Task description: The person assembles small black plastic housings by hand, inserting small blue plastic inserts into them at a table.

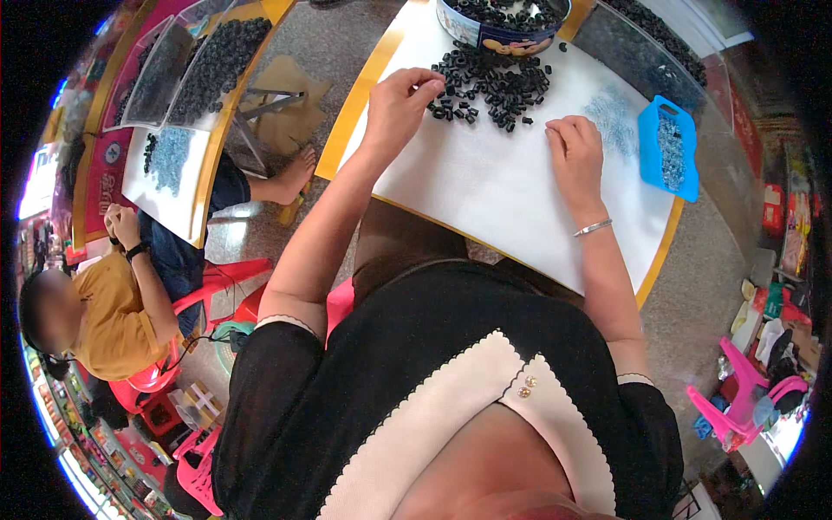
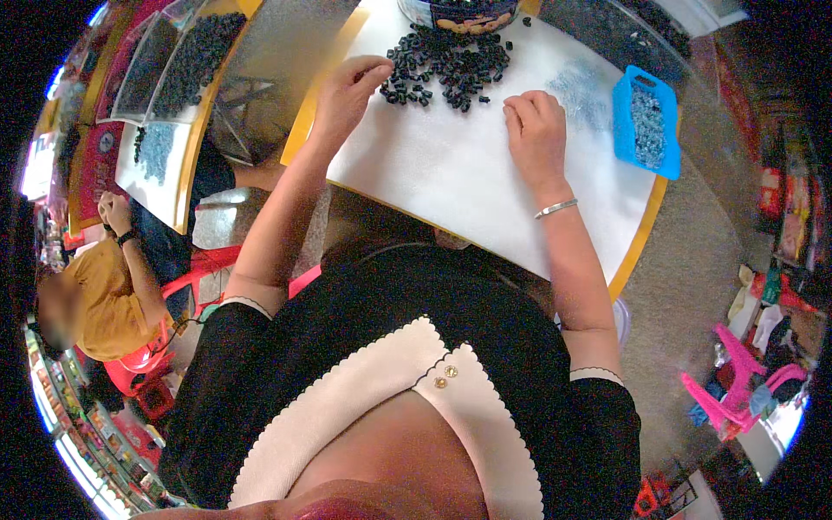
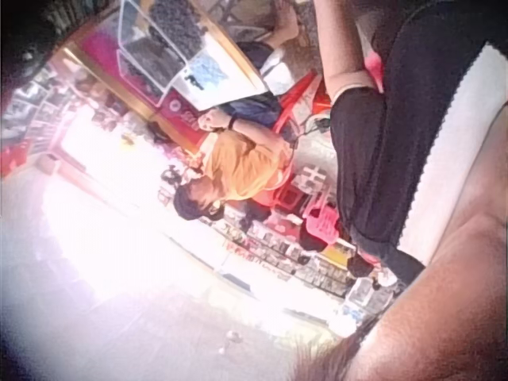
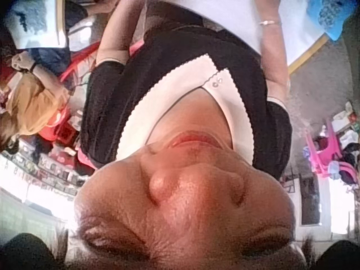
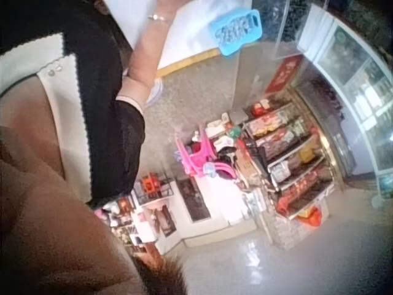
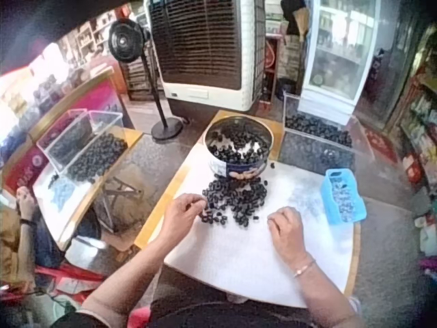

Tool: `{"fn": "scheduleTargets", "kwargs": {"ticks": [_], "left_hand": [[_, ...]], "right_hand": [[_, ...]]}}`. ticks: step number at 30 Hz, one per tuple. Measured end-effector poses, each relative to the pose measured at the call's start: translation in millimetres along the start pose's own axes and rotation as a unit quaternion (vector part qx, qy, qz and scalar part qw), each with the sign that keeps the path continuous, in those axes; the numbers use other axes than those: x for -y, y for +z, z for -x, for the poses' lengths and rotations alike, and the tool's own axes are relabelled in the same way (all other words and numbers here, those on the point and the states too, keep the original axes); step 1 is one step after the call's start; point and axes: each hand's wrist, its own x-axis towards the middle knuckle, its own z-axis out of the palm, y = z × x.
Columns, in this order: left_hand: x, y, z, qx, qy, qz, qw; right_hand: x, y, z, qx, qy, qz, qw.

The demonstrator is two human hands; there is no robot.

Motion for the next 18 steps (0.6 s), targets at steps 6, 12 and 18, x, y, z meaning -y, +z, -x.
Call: {"fn": "scheduleTargets", "kwargs": {"ticks": [6, 12, 18], "left_hand": [[-1, 12, -11, 0.042, 0.096, -0.221, 0.970], [-2, 24, -11, 0.014, 0.080, -0.271, 0.959], [-3, 27, -15, 0.010, 0.126, -0.307, 0.943]], "right_hand": [[-3, 0, 2, -0.010, -0.003, 0.007, 1.000], [-6, 0, 2, -0.010, 0.000, -0.007, 1.000], [-7, -2, 4, -0.003, 0.008, -0.025, 1.000]]}}
